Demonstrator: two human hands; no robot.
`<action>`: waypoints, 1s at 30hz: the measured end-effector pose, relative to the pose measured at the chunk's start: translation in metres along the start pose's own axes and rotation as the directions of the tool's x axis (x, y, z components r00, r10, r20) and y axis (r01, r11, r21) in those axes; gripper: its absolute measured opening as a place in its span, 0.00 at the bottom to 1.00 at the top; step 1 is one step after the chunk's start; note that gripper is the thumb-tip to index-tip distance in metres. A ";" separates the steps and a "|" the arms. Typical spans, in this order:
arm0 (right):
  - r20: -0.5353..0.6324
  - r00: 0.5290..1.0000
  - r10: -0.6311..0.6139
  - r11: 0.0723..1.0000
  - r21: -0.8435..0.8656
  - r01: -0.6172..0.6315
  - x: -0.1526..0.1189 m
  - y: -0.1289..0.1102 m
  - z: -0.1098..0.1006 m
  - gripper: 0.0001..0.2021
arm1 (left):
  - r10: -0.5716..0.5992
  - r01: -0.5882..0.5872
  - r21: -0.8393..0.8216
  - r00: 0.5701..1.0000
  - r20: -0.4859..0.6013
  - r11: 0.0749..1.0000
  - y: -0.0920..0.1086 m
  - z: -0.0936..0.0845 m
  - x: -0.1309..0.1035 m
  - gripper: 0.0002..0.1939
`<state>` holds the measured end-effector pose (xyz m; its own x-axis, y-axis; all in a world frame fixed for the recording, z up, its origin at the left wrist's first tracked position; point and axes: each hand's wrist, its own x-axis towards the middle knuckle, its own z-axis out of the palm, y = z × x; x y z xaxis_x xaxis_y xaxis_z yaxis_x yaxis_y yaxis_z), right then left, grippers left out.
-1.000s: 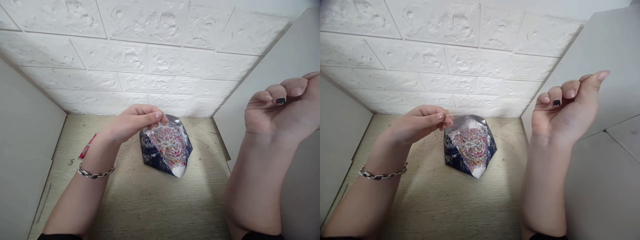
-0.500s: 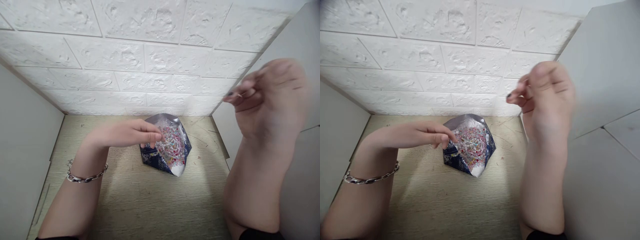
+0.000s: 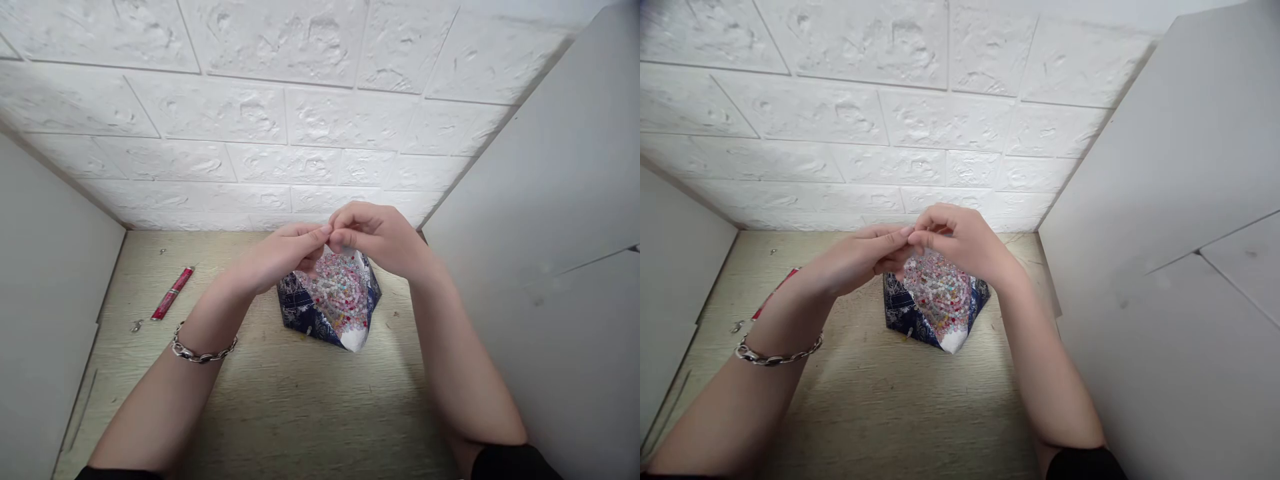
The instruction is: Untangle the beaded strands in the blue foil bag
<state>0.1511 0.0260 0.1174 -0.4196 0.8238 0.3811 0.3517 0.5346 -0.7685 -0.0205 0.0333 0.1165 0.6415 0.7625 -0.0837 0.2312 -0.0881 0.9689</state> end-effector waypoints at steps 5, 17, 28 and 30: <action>-0.038 0.985 0.170 0.975 -0.136 -0.174 0.008 0.040 0.013 0.11 | 0.033 0.020 0.386 0.991 -0.131 0.922 0.001 -0.011 0.000 0.15; 0.372 0.743 0.556 0.733 -0.641 -0.228 0.008 0.071 0.044 0.12 | 0.065 0.022 0.505 0.986 -0.153 0.863 0.005 -0.012 -0.002 0.16; 0.192 0.693 0.695 0.528 -0.791 -0.310 0.002 0.047 0.037 0.10 | -0.085 0.094 0.568 0.996 -0.041 0.817 0.000 -0.013 -0.001 0.15; 0.167 0.730 0.663 0.533 -0.790 -0.303 0.001 0.050 0.041 0.12 | -0.173 0.140 0.603 0.985 -0.003 0.786 -0.005 -0.012 0.001 0.15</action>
<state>0.1338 0.0456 0.0587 -0.2130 0.9243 -0.3166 0.9757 0.1842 -0.1188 -0.0301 0.0419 0.1139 0.5896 0.7683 -0.2492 0.7122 -0.3490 0.6091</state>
